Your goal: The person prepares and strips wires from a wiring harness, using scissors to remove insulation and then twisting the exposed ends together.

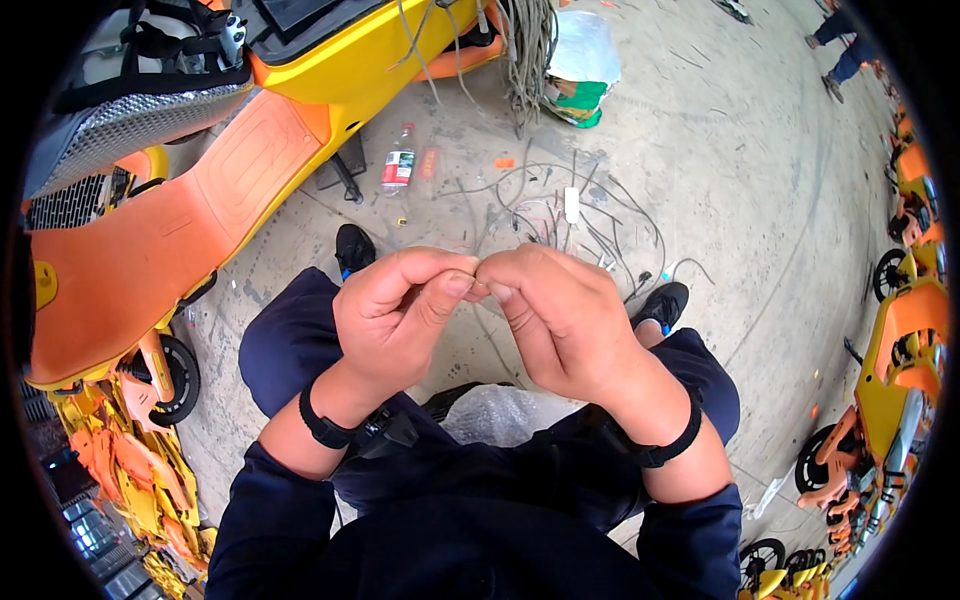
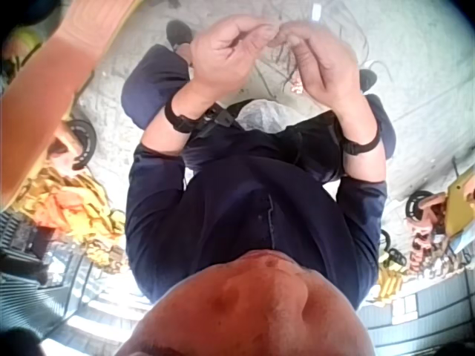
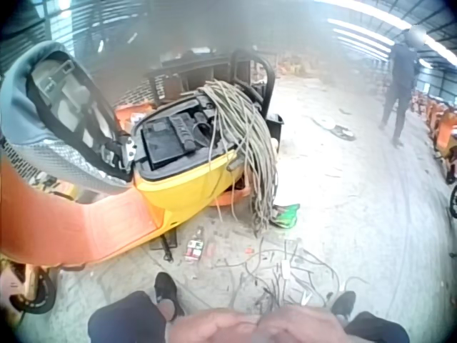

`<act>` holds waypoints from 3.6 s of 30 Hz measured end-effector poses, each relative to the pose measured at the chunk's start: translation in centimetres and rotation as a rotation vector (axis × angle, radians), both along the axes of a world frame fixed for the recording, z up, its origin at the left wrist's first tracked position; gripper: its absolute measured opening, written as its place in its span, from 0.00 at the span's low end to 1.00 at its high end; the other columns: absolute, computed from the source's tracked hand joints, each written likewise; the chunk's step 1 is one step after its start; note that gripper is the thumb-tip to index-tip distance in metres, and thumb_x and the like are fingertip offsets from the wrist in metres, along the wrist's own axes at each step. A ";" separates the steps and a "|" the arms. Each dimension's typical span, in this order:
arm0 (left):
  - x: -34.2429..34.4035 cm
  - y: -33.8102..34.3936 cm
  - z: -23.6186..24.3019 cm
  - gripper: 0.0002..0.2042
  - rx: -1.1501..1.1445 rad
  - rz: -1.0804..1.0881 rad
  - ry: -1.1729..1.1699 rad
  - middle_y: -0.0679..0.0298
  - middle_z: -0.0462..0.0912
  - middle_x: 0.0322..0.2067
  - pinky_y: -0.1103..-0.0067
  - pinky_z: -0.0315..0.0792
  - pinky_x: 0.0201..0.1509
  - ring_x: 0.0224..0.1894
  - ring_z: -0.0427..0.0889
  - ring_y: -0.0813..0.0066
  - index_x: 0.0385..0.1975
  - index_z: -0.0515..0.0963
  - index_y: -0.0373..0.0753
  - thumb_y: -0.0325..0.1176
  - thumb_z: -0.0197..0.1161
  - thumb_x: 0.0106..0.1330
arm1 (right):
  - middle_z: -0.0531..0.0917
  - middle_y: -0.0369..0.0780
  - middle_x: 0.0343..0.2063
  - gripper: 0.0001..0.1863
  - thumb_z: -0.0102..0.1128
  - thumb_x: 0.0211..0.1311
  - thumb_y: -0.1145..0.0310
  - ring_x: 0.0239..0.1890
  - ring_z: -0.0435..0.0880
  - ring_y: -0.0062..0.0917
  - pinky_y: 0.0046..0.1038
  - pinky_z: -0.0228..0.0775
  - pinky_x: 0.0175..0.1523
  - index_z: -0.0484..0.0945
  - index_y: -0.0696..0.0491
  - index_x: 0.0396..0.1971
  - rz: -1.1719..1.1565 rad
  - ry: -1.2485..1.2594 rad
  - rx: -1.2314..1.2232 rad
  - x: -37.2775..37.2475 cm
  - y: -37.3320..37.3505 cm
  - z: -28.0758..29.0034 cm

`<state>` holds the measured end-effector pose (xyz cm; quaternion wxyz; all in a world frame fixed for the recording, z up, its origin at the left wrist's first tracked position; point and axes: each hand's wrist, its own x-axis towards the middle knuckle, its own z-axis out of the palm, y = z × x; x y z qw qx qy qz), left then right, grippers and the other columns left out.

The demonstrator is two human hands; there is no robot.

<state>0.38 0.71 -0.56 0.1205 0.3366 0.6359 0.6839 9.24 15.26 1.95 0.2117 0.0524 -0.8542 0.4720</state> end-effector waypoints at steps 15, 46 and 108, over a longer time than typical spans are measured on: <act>0.1 0.0 0.2 0.05 -0.056 0.078 0.151 0.64 0.82 0.24 0.84 0.73 0.28 0.25 0.80 0.78 0.29 0.79 0.35 0.21 0.64 0.53 | 0.80 0.42 0.27 0.07 0.52 0.57 0.83 0.29 0.81 0.34 0.26 0.73 0.33 0.73 0.57 0.34 -0.008 0.012 0.000 -0.2 -0.6 -0.6; -0.1 -0.2 0.6 0.05 -0.022 0.006 0.190 0.61 0.82 0.26 0.82 0.73 0.31 0.27 0.81 0.74 0.34 0.79 0.34 0.23 0.62 0.58 | 0.80 0.39 0.29 0.05 0.47 0.65 0.76 0.28 0.78 0.24 0.22 0.69 0.35 0.73 0.57 0.34 0.012 -0.087 -0.253 0.3 -0.3 -0.3; -1.9 -0.1 0.7 0.11 -0.161 0.011 0.759 0.61 0.81 0.24 0.80 0.74 0.28 0.24 0.80 0.67 0.31 0.80 0.35 0.20 0.65 0.45 | 0.78 0.40 0.22 0.09 0.57 0.48 0.82 0.21 0.77 0.29 0.24 0.69 0.27 0.77 0.57 0.31 -0.068 -0.132 -0.030 0.5 -0.2 -0.5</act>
